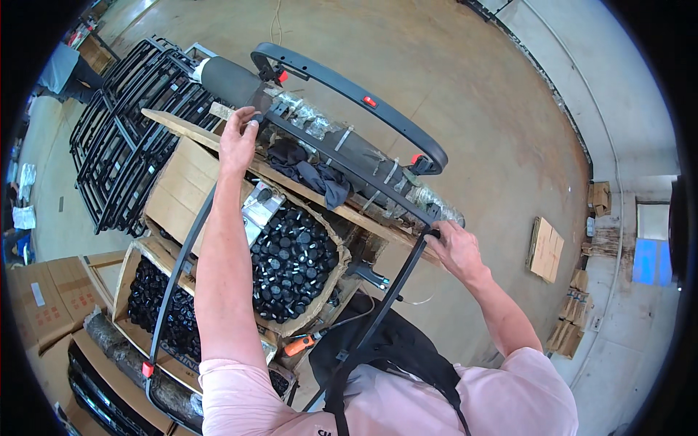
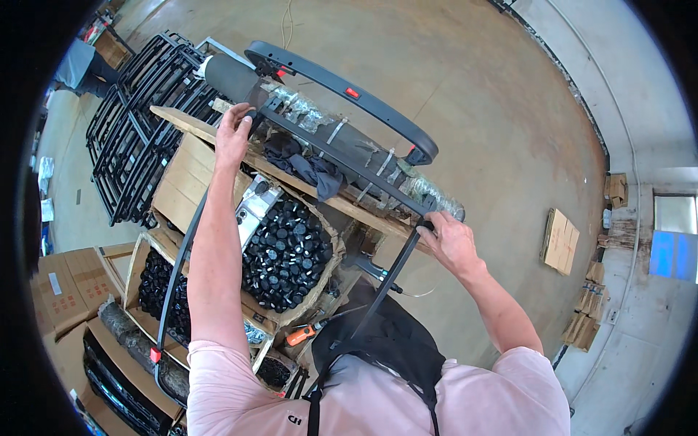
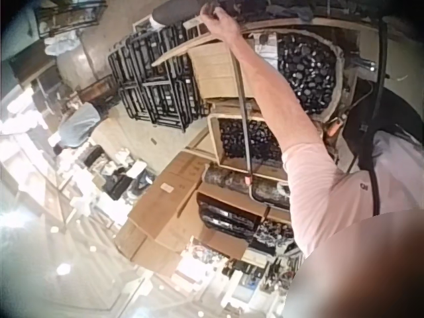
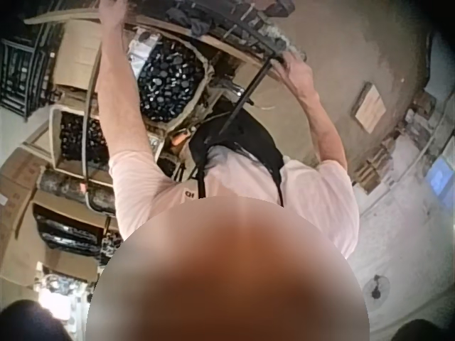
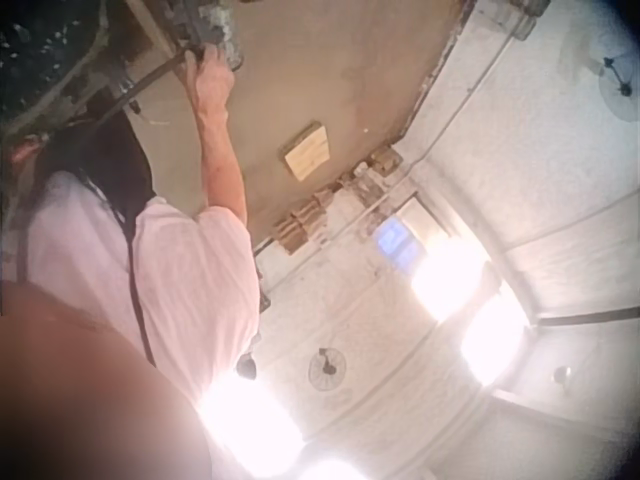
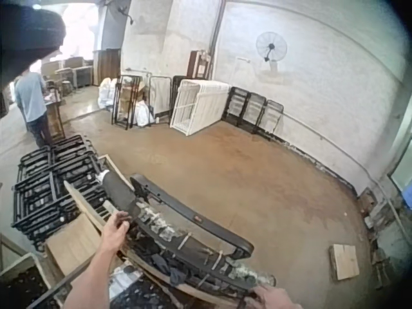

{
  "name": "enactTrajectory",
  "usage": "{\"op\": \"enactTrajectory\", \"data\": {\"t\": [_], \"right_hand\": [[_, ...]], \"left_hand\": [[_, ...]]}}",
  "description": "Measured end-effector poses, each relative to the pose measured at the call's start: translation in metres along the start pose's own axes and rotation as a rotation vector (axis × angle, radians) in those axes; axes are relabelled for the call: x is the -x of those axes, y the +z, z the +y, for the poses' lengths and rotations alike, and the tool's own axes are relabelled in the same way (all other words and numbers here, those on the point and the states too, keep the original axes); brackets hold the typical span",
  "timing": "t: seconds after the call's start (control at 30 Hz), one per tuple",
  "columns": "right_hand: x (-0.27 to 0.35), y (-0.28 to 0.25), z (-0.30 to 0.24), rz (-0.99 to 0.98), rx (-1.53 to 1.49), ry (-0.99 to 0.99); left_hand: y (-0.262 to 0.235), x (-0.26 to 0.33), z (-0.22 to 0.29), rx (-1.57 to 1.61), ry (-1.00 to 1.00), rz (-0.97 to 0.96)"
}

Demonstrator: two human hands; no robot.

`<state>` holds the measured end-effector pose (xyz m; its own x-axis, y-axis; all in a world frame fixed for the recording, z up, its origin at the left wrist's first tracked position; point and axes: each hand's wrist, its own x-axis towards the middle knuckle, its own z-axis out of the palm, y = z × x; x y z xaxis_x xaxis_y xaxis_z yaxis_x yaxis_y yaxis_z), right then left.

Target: Assembling components and housing for a motorized outdoor blower using a power screwdriver.

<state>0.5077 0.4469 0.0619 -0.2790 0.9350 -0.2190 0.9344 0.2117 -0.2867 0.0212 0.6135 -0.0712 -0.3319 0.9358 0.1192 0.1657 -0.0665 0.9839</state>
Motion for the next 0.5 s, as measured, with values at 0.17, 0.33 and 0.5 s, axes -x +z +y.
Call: {"op": "enactTrajectory", "data": {"t": [0.17, 0.33, 0.5], "right_hand": [[-0.007, 0.006, -0.004, 0.058, 0.101, -0.017], [-0.013, 0.003, -0.005, -0.101, 0.197, 0.145], [-0.009, -0.013, -0.023, -0.176, 0.214, 0.031]], "left_hand": [[0.004, 0.003, 0.007, -0.301, 0.069, 0.021], [0.014, 0.008, 0.03, -0.392, -0.019, 0.0], [-0.005, 0.006, 0.004, -0.08, -0.008, 0.049]]}}
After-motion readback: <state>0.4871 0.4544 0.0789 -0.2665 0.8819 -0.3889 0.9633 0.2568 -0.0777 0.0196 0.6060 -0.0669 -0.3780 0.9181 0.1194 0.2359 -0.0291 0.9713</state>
